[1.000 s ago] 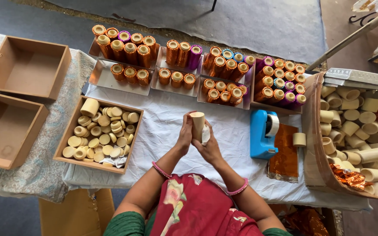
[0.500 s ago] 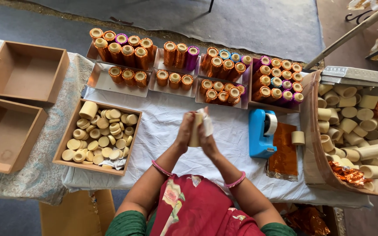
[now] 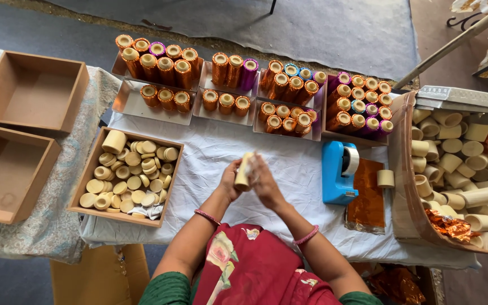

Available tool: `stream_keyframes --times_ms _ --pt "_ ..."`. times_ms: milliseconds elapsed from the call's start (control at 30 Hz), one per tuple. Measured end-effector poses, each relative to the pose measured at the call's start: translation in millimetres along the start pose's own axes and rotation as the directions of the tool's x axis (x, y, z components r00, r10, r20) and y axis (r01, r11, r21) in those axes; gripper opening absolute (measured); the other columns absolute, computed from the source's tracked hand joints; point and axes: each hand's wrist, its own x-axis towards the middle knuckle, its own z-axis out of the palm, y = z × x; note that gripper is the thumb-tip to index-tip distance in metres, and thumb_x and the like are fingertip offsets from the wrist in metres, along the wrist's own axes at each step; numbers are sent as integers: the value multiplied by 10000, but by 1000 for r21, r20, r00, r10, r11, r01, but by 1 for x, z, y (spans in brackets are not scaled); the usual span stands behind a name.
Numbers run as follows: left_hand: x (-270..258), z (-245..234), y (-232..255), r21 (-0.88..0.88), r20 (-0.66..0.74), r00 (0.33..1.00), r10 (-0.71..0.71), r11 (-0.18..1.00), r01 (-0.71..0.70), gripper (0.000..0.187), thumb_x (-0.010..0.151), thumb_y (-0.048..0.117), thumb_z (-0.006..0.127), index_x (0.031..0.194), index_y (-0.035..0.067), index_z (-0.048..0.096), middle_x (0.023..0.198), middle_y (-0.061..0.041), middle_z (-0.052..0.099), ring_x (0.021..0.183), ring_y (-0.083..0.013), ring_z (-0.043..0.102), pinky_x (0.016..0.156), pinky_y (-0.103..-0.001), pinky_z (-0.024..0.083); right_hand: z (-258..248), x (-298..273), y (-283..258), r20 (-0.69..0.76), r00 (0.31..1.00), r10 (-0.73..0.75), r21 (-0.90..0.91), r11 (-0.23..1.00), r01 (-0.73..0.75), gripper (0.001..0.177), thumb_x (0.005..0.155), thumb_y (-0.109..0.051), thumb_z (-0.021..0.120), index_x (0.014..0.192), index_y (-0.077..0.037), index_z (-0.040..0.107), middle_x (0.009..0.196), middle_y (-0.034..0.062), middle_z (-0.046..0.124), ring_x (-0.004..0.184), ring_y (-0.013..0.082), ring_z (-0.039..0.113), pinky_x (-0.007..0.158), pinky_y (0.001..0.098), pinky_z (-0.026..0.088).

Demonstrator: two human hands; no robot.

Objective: The person uses a white cloth to wipe and polish a wooden cylinder by hand. The person handles several wooden cylinders, picking them up, wiping them thoroughly, and placing them back onto a tray.

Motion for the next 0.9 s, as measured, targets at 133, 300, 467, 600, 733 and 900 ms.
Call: stream_keyframes --times_ms 133,300,467,600,733,900 --pt "11 -18 -8 8 -97 994 -46 999 47 476 974 506 498 1212 135 679 1059 -41 749 893 -203 724 743 -376 610 2 -13 3 244 950 -196 -430 856 287 601 936 -46 627 1519 -152 525 1662 90 344 1555 331 341 1280 497 282" --pt "3 -16 -17 211 -154 987 -46 974 79 431 1027 508 589 1235 135 645 1037 -53 701 844 -203 677 691 -356 579 -7 -2 -1 -52 998 -18 -336 942 -1 653 865 109 551 1475 -123 535 1623 246 333 1423 398 418 1147 459 419" --pt "-1 -15 -11 56 -168 984 -52 996 63 484 968 518 591 1248 131 666 1044 -46 726 832 -181 704 660 -332 584 1 -18 -23 113 872 -477 -498 732 465 438 832 74 608 1205 -140 690 1251 115 620 1255 322 600 1133 498 464" --pt "-12 5 -8 161 -249 968 -39 984 81 431 894 498 561 1234 250 658 1042 -11 723 821 -168 700 644 -351 576 -7 1 -17 -68 901 -429 -539 776 329 403 836 65 647 1208 -81 702 1256 139 646 1155 330 595 981 487 491" --pt "-8 -8 -12 136 -192 979 -65 986 92 483 989 529 592 1250 126 648 1097 -90 711 912 -216 710 718 -352 608 -10 -6 -19 -16 957 -290 -390 883 261 373 872 2 683 1228 -106 709 1234 112 666 1130 313 612 979 435 521" --pt "-6 -8 -14 171 -96 995 -30 984 46 467 968 551 581 1255 187 636 1091 -58 699 928 -208 684 716 -376 593 -11 0 -29 155 866 -475 -460 741 489 342 870 -24 708 1209 -76 708 1264 109 671 1116 306 643 974 446 479"
